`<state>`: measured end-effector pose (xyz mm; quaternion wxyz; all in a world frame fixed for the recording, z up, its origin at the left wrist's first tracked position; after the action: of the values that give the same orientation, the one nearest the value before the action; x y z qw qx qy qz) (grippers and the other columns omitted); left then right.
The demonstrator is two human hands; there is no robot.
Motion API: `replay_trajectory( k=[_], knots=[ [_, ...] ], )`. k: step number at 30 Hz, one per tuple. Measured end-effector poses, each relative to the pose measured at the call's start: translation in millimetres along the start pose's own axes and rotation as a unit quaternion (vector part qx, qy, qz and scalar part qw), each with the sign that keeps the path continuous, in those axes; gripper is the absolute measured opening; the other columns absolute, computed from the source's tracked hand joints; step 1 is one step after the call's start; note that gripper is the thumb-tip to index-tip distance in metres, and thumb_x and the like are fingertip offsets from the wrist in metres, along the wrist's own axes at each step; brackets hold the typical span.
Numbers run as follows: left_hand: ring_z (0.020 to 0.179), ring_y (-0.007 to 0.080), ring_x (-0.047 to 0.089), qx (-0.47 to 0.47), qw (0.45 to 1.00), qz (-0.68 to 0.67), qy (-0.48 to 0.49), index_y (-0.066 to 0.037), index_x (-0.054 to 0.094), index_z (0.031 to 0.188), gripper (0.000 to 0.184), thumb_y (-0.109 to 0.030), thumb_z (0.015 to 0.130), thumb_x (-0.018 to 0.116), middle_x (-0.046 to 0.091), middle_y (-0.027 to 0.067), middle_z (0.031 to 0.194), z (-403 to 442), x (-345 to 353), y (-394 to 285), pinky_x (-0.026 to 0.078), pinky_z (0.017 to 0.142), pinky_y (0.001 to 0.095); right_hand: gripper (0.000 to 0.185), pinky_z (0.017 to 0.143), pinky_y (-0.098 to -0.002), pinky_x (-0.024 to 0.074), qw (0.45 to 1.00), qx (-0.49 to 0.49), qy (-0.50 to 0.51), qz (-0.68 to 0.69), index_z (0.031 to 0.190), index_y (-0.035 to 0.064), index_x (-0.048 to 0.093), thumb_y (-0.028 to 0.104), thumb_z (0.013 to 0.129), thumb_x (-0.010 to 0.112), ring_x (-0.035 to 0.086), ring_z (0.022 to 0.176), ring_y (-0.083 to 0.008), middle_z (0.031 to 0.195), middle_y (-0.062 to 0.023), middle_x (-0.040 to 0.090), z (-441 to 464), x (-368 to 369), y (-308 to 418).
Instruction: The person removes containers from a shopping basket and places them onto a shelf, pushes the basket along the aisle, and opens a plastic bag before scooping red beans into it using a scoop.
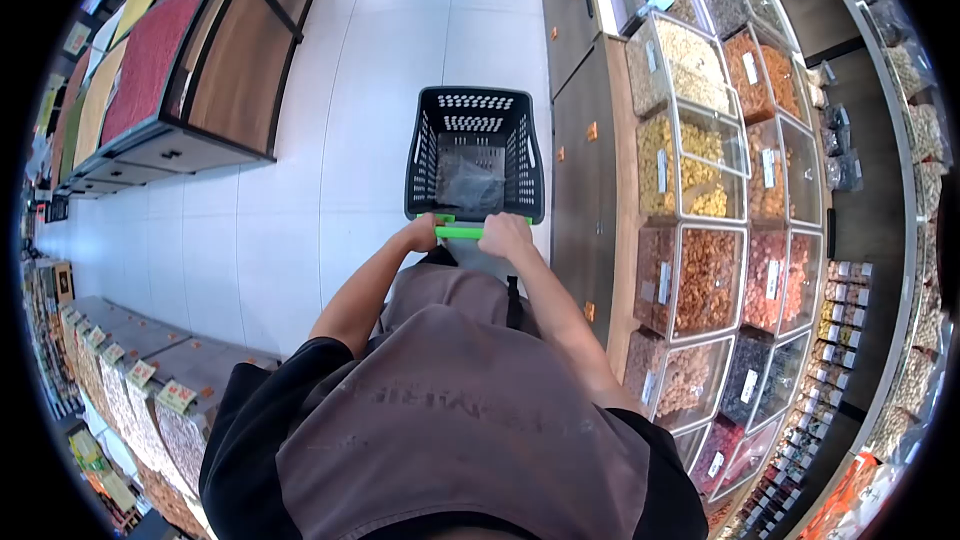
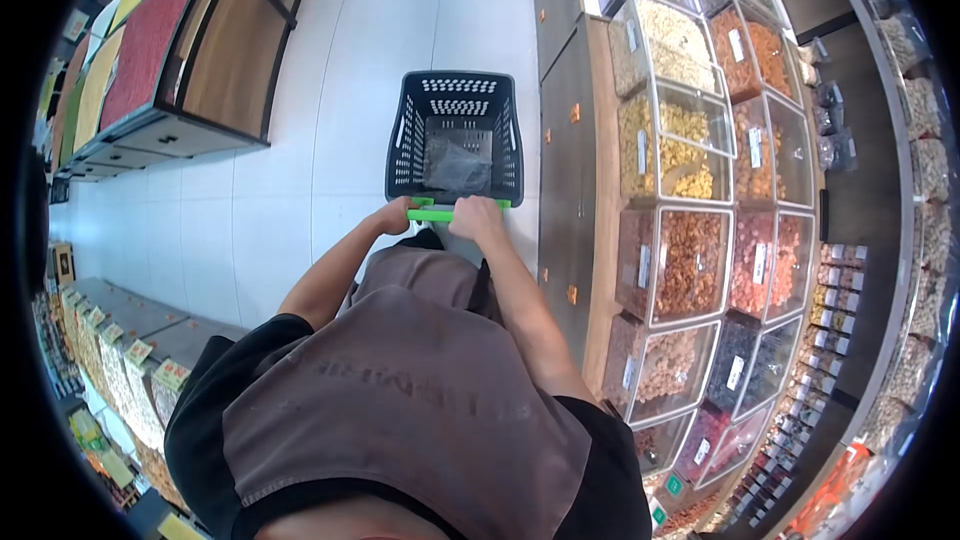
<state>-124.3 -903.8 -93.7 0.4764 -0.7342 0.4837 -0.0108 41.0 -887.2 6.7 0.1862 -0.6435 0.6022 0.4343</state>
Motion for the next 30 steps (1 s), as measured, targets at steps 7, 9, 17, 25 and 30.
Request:
replay_trajectory(
  k=[7, 9, 17, 25, 30],
  knots=[
    [0.098, 0.0410, 0.065, -0.013, 0.992, 0.017, -0.121, -0.004, 0.073, 0.102, 0.041, 0.006, 0.072, 0.048, 0.069, 0.0260, 0.098, 51, -105, -7, 0.051, 0.086, 0.0442, 0.036, 0.080, -0.0448, 0.0571, 0.997, 0.053, -0.052, 0.013, 0.087, 0.0022, 0.076, 0.034, 0.075, 0.066, 0.071, 0.087, -0.0369, 0.090, -0.0226, 0.072, 70, -57, 1],
    [0.101, 0.0408, 0.066, -0.031, 0.988, 0.031, -0.151, -0.009, 0.074, 0.109, 0.040, 0.003, 0.078, 0.053, 0.069, 0.0252, 0.102, 66, -126, -4, 0.052, 0.089, 0.0460, 0.037, 0.080, -0.0448, 0.0570, 0.996, 0.061, -0.063, 0.017, 0.086, 0.0022, 0.076, 0.036, 0.076, 0.066, 0.071, 0.088, -0.0367, 0.090, -0.0223, 0.072, 88, -73, -1],
    [0.102, 0.0420, 0.064, -0.006, 0.991, -0.003, -0.134, -0.005, 0.075, 0.100, 0.027, -0.003, 0.080, 0.057, 0.068, 0.0255, 0.104, 124, -172, -8, 0.051, 0.089, 0.0478, 0.036, 0.080, -0.0448, 0.0567, 0.995, 0.070, -0.057, 0.029, 0.085, 0.0018, 0.076, 0.036, 0.077, 0.066, 0.072, 0.086, -0.0364, 0.088, -0.0222, 0.072, 137, -112, -22],
    [0.103, 0.0417, 0.063, 0.029, 0.978, -0.033, -0.206, -0.002, 0.072, 0.095, 0.023, -0.003, 0.077, 0.058, 0.068, 0.0251, 0.104, 197, -234, -31, 0.051, 0.089, 0.0468, 0.033, 0.079, -0.0438, 0.0571, 0.998, 0.032, -0.052, -0.010, 0.084, 0.0028, 0.076, 0.033, 0.076, 0.065, 0.072, 0.086, -0.0352, 0.087, -0.0208, 0.073, 216, -178, -61],
    [0.103, 0.0401, 0.062, -0.061, 0.985, -0.053, -0.154, -0.001, 0.073, 0.094, 0.024, -0.013, 0.074, 0.067, 0.067, 0.0241, 0.103, 240, -270, -44, 0.050, 0.091, 0.0450, 0.027, 0.078, -0.0443, 0.0578, 0.998, 0.011, -0.055, -0.019, 0.085, 0.0040, 0.076, 0.024, 0.073, 0.062, 0.073, 0.085, -0.0348, 0.087, -0.0198, 0.073, 268, -216, -83]
  ],
)
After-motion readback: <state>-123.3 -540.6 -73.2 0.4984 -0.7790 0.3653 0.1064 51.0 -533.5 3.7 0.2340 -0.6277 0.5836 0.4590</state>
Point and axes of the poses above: each hand's wrist, its own z-axis towards the middle knuckle, its own x-axis out of the palm, y = z × x, the point moved 8 cm from there along z, towards the middle knuckle
